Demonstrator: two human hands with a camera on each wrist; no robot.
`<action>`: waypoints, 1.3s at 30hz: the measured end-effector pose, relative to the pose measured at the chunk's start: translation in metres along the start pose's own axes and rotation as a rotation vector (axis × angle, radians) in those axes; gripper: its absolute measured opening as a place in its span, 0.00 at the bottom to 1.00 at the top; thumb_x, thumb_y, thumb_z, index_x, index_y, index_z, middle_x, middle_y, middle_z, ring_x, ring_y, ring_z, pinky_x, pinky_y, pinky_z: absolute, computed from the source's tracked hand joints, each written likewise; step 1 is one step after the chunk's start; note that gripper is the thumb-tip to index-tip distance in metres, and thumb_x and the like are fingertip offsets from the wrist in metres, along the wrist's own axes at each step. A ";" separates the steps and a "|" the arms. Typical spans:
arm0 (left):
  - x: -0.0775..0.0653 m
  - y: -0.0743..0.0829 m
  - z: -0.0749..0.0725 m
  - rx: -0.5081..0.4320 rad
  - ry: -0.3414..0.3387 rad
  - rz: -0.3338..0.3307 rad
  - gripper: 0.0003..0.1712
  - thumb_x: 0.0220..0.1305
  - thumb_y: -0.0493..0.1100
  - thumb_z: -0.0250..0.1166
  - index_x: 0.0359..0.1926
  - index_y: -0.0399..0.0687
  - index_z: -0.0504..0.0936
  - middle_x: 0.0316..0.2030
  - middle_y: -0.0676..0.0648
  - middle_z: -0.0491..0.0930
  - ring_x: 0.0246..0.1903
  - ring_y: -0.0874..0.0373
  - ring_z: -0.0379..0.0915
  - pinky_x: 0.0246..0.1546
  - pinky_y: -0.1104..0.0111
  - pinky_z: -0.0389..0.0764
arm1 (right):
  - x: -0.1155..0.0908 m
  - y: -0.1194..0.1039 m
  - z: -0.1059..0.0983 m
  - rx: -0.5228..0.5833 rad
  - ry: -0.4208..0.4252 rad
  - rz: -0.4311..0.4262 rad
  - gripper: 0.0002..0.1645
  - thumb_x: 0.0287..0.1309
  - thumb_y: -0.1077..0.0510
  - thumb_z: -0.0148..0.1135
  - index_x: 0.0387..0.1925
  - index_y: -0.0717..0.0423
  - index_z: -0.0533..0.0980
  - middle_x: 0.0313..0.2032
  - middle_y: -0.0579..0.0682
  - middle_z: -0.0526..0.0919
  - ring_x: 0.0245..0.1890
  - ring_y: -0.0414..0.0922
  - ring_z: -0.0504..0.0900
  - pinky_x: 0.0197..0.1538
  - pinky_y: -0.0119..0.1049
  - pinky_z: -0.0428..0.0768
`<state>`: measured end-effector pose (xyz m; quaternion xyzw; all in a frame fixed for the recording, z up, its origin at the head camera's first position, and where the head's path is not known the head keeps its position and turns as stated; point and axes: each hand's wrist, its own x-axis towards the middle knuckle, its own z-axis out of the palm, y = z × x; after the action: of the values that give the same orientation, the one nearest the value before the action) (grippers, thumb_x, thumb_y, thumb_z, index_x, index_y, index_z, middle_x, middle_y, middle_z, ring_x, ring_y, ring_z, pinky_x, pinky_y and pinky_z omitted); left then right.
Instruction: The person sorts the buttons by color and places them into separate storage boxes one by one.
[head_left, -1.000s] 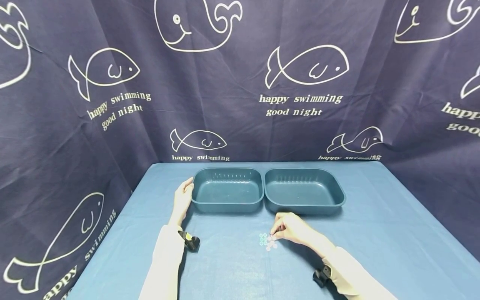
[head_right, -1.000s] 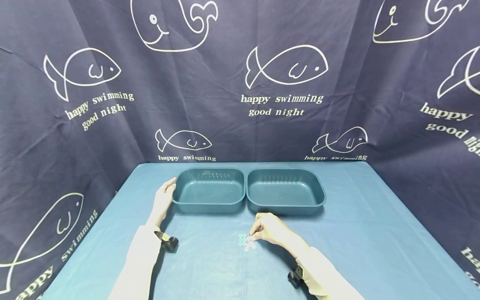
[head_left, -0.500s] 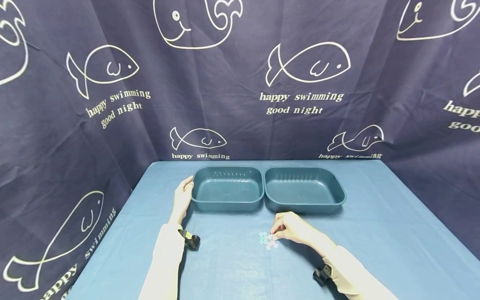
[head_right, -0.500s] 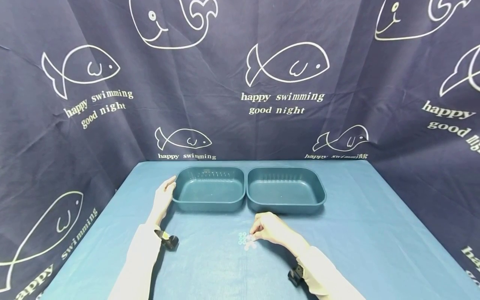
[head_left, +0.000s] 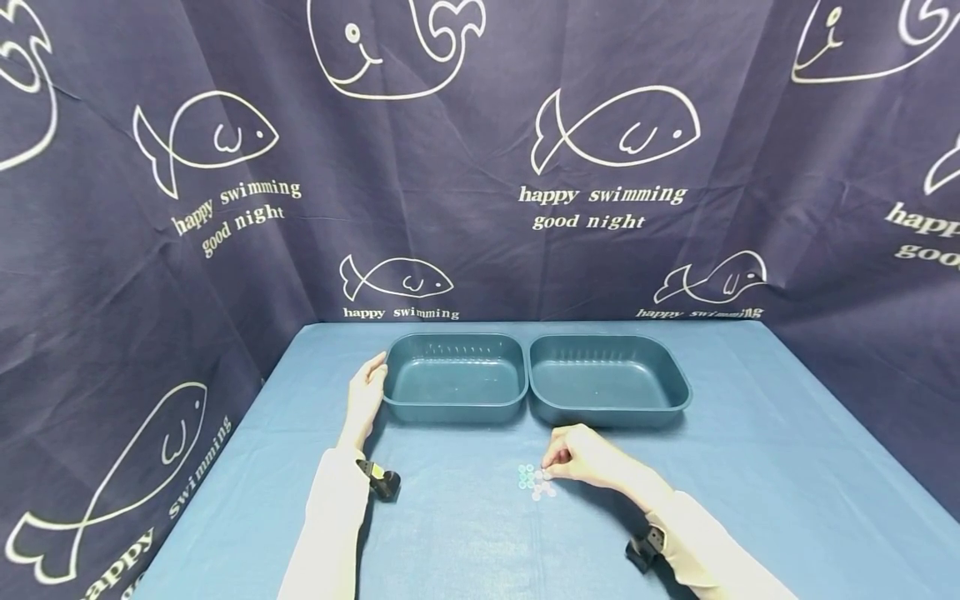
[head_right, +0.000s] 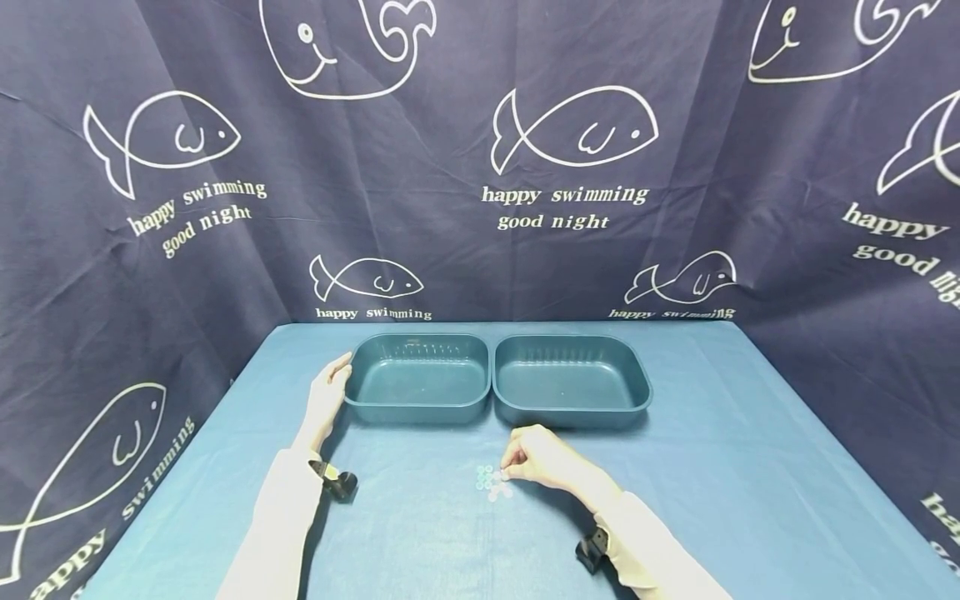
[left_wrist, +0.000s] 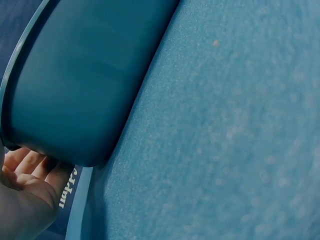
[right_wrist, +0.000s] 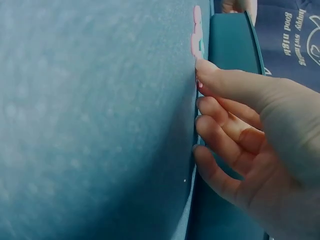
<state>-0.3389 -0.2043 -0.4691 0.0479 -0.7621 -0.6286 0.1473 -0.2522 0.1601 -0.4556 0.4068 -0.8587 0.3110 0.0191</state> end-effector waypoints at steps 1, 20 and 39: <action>0.000 0.000 0.000 0.000 0.000 0.000 0.22 0.70 0.39 0.50 0.63 0.39 0.69 0.63 0.38 0.68 0.64 0.46 0.64 0.67 0.59 0.63 | -0.001 0.001 0.000 0.021 0.004 0.002 0.03 0.42 0.64 0.71 0.24 0.57 0.84 0.22 0.45 0.77 0.22 0.31 0.72 0.25 0.20 0.72; 0.000 0.001 0.000 -0.008 -0.003 0.004 0.23 0.69 0.38 0.49 0.63 0.37 0.68 0.63 0.37 0.68 0.63 0.45 0.64 0.67 0.59 0.62 | 0.001 -0.005 -0.002 0.196 0.207 -0.026 0.08 0.44 0.72 0.67 0.29 0.61 0.80 0.23 0.51 0.80 0.24 0.35 0.75 0.27 0.37 0.80; -0.002 -0.001 0.000 0.000 -0.001 0.013 0.23 0.69 0.39 0.50 0.63 0.38 0.69 0.63 0.37 0.68 0.63 0.44 0.64 0.67 0.57 0.63 | 0.029 -0.033 -0.023 0.193 0.290 -0.069 0.12 0.43 0.74 0.67 0.32 0.59 0.81 0.27 0.55 0.83 0.26 0.44 0.78 0.29 0.43 0.80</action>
<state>-0.3369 -0.2042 -0.4705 0.0426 -0.7625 -0.6276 0.1513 -0.2527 0.1373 -0.4116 0.3867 -0.7987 0.4466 0.1142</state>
